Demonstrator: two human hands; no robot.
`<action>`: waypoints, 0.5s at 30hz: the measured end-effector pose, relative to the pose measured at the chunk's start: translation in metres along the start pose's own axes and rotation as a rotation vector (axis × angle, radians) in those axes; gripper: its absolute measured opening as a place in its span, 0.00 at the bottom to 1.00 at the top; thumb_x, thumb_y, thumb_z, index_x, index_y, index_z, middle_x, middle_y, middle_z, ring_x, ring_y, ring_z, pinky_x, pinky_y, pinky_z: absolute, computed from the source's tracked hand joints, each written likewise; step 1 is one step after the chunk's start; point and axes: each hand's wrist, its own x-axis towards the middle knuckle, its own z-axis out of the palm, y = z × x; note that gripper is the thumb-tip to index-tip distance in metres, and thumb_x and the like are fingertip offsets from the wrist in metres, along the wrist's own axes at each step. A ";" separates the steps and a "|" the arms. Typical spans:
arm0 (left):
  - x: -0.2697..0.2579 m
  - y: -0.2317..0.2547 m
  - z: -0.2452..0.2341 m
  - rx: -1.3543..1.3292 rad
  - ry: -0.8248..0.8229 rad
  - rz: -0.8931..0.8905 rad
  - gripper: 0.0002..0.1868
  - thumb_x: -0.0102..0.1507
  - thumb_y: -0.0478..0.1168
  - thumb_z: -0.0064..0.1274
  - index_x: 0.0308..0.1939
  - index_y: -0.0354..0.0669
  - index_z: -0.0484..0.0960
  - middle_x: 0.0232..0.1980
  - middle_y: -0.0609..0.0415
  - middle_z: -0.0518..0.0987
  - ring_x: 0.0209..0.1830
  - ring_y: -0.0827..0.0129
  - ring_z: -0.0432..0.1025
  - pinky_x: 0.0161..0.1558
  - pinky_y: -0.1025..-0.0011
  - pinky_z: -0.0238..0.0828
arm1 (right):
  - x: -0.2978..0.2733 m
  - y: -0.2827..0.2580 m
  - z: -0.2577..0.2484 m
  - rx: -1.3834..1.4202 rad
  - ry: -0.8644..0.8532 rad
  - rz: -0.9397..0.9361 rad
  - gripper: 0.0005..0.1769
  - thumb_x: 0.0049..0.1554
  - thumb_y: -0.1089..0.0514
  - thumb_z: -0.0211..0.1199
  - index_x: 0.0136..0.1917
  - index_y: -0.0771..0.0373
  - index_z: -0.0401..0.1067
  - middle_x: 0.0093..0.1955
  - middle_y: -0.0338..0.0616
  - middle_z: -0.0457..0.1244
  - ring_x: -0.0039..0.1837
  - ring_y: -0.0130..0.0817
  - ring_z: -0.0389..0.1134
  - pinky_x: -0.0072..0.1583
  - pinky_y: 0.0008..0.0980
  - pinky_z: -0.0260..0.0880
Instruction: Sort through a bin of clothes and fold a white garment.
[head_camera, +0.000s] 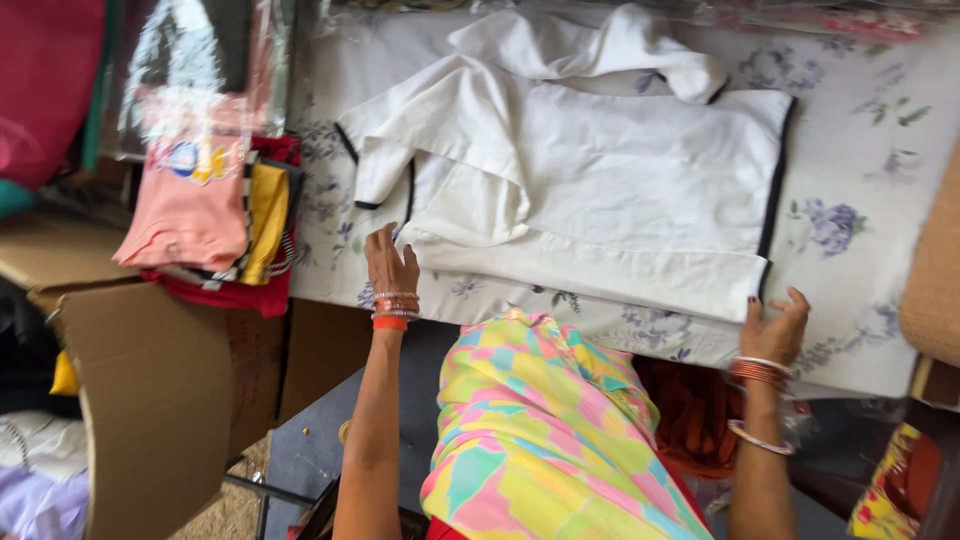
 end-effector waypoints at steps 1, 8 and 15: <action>-0.004 0.012 0.007 0.012 0.018 0.067 0.23 0.60 0.31 0.58 0.60 0.39 0.73 0.56 0.40 0.76 0.56 0.47 0.70 0.57 0.53 0.68 | -0.004 -0.005 0.009 -0.032 0.176 -0.222 0.27 0.64 0.58 0.67 0.71 0.65 0.60 0.62 0.55 0.64 0.62 0.49 0.67 0.63 0.45 0.69; -0.039 0.095 0.089 0.148 -0.396 0.611 0.38 0.64 0.49 0.53 0.76 0.43 0.58 0.80 0.46 0.55 0.80 0.53 0.50 0.76 0.50 0.45 | -0.060 -0.088 0.100 -0.040 -0.232 -0.938 0.44 0.64 0.39 0.48 0.82 0.66 0.41 0.83 0.59 0.43 0.83 0.52 0.44 0.81 0.48 0.39; -0.043 0.028 0.098 0.513 -0.424 0.431 0.37 0.69 0.64 0.35 0.80 0.67 0.47 0.84 0.51 0.40 0.84 0.52 0.33 0.75 0.39 0.22 | -0.010 -0.040 0.070 -0.522 -0.377 -0.624 0.48 0.61 0.36 0.46 0.82 0.65 0.36 0.85 0.53 0.35 0.85 0.43 0.33 0.80 0.48 0.28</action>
